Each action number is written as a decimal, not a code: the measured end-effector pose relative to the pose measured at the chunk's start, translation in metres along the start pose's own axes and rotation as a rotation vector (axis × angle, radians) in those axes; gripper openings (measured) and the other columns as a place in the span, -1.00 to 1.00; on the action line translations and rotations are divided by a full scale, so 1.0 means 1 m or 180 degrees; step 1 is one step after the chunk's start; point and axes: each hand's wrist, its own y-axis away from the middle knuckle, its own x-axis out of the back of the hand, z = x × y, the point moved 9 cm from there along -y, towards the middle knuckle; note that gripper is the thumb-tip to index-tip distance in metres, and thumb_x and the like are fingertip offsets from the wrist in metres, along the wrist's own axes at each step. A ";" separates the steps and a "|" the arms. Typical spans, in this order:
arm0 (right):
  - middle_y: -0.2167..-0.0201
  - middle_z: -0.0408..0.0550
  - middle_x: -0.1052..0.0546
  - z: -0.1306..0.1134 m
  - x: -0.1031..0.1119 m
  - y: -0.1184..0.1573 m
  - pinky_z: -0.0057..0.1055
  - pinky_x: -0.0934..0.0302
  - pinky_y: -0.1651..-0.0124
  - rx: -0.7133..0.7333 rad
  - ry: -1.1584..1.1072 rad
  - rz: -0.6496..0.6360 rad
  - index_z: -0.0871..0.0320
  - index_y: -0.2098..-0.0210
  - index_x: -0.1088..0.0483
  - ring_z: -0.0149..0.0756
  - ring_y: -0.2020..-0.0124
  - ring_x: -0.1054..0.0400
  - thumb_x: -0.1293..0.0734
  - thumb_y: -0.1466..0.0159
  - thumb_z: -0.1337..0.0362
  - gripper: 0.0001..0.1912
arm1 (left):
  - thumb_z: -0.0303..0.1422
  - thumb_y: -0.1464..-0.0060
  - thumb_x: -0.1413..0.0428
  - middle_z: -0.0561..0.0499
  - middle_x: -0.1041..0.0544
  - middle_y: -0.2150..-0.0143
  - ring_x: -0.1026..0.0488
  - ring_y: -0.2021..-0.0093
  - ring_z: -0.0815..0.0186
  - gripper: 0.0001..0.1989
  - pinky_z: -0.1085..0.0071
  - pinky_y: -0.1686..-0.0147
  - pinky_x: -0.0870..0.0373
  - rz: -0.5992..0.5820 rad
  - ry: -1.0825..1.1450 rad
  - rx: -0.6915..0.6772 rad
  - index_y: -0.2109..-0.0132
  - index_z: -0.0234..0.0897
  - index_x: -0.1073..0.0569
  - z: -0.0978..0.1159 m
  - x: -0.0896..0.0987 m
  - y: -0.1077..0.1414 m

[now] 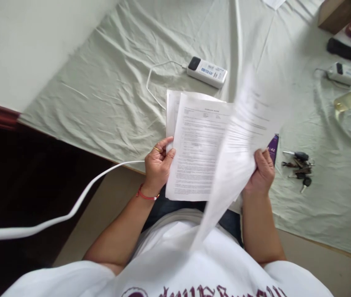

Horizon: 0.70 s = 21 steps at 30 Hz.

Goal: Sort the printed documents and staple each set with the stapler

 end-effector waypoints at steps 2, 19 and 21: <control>0.36 -0.16 -0.56 0.001 -0.003 0.003 -0.36 -0.41 0.07 0.0028 0.0154 -0.0016 0.08 0.28 -0.51 -0.34 0.26 -0.46 -0.48 -0.24 0.13 -0.82 | -0.25 -0.14 -0.33 -0.01 -0.69 0.10 -0.63 0.19 0.30 -0.64 0.42 0.16 -0.60 0.0038 -0.0044 0.0007 -0.07 -0.18 -0.62 0.000 0.001 -0.001; 0.17 0.07 -0.59 -0.006 -0.033 0.017 -0.13 -0.43 0.05 0.1174 0.2990 -0.0520 0.17 -0.10 -0.41 -0.13 0.16 -0.51 -0.29 -0.40 0.12 -0.64 | -0.26 -0.14 -0.33 0.03 -0.70 0.17 -0.63 0.23 0.29 -0.72 0.42 0.21 -0.60 -0.0051 -0.0112 -0.0026 -0.01 -0.15 -0.66 0.008 0.000 -0.003; 0.24 0.00 -0.59 -0.003 -0.029 0.017 -0.17 -0.42 0.14 0.1039 0.2945 -0.0408 0.16 -0.13 -0.39 -0.19 0.31 -0.47 -0.30 -0.38 0.09 -0.59 | -0.28 -0.13 -0.33 0.04 -0.70 0.17 -0.62 0.23 0.29 -0.73 0.41 0.21 -0.60 -0.0042 -0.0133 -0.0052 0.01 -0.14 -0.66 0.010 0.001 -0.003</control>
